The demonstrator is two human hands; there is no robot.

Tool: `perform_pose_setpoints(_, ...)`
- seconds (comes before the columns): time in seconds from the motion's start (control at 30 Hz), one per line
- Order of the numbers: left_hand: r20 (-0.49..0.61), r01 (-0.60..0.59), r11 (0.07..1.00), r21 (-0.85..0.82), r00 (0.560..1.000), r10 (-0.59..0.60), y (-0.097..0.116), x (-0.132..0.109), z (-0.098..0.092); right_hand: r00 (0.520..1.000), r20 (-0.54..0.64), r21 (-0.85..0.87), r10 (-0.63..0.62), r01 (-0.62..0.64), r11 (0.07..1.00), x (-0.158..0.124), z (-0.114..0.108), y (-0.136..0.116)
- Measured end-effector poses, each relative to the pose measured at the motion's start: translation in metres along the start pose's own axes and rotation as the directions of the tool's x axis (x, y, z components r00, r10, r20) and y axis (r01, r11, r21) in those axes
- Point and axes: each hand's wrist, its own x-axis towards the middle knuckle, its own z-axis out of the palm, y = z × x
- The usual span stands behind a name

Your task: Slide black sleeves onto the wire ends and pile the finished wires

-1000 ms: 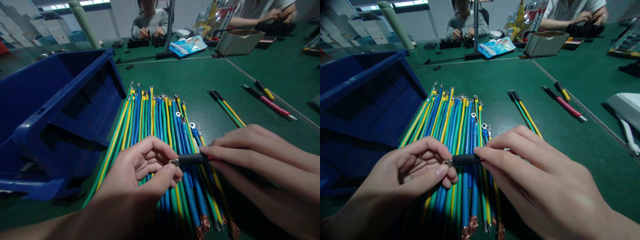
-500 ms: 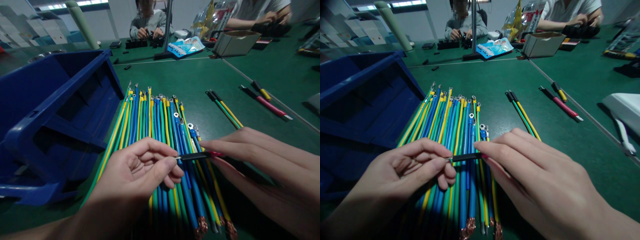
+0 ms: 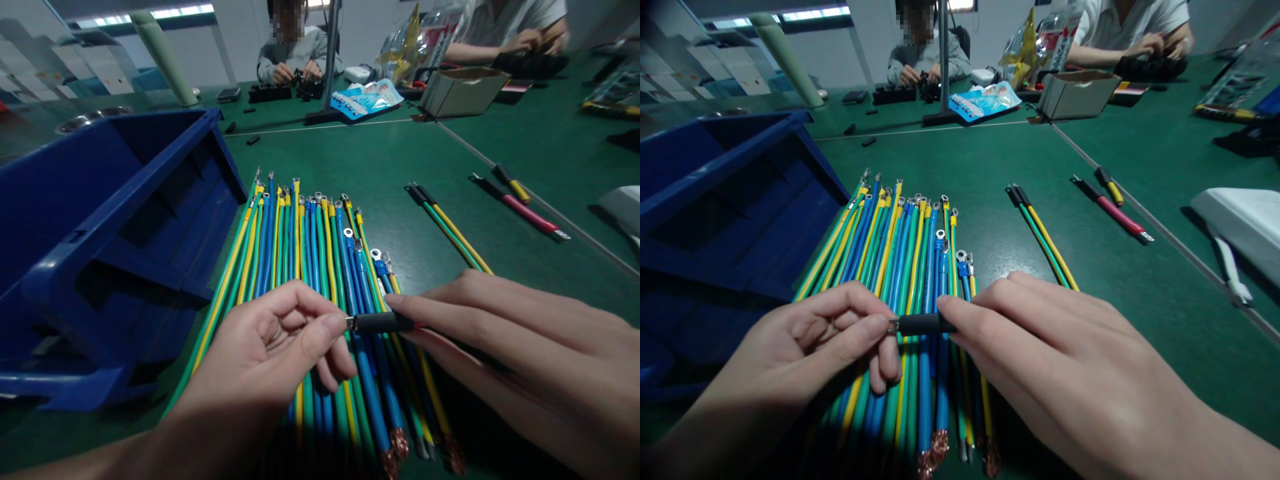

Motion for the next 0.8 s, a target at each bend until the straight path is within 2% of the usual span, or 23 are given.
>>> perform_pose_setpoints(0.1, 0.009, 0.010, 1.000, 0.012, 1.000, -0.010, -0.002, 0.000, 0.000, 0.991, 0.111, -0.077, -0.070, 0.079, 0.994, -0.002, -0.001, 0.002)
perform_pose_setpoints(0.17, 0.016, 0.021, 1.000, 0.020, 1.000, -0.022, -0.002, 0.000, -0.001, 0.991, 0.119, -0.125, -0.069, 0.084, 0.989, -0.001, 0.000, 0.001)
perform_pose_setpoints(0.33, 0.030, 0.022, 0.999, 0.039, 0.999, -0.024, 0.000, -0.002, -0.002, 1.000, 0.009, -0.201, -0.014, 0.015, 0.980, -0.002, 0.003, -0.006)
perform_pose_setpoints(0.43, 0.040, 0.016, 0.999, 0.050, 0.999, -0.018, 0.000, -0.003, -0.003, 1.000, 0.000, -0.239, -0.009, 0.009, 0.971, -0.005, 0.004, -0.007)
perform_pose_setpoints(0.63, 0.030, -0.001, 1.000, -0.007, 1.000, 0.002, -0.005, -0.001, -0.002, 0.995, 0.064, -0.068, 0.071, -0.067, 0.995, -0.002, 0.000, -0.007)
perform_pose_setpoints(0.8, 0.015, -0.036, 0.997, -0.074, 0.999, 0.037, -0.010, 0.001, -0.001, 0.993, 0.115, -0.125, -0.010, 0.025, 0.992, 0.007, -0.005, -0.003)
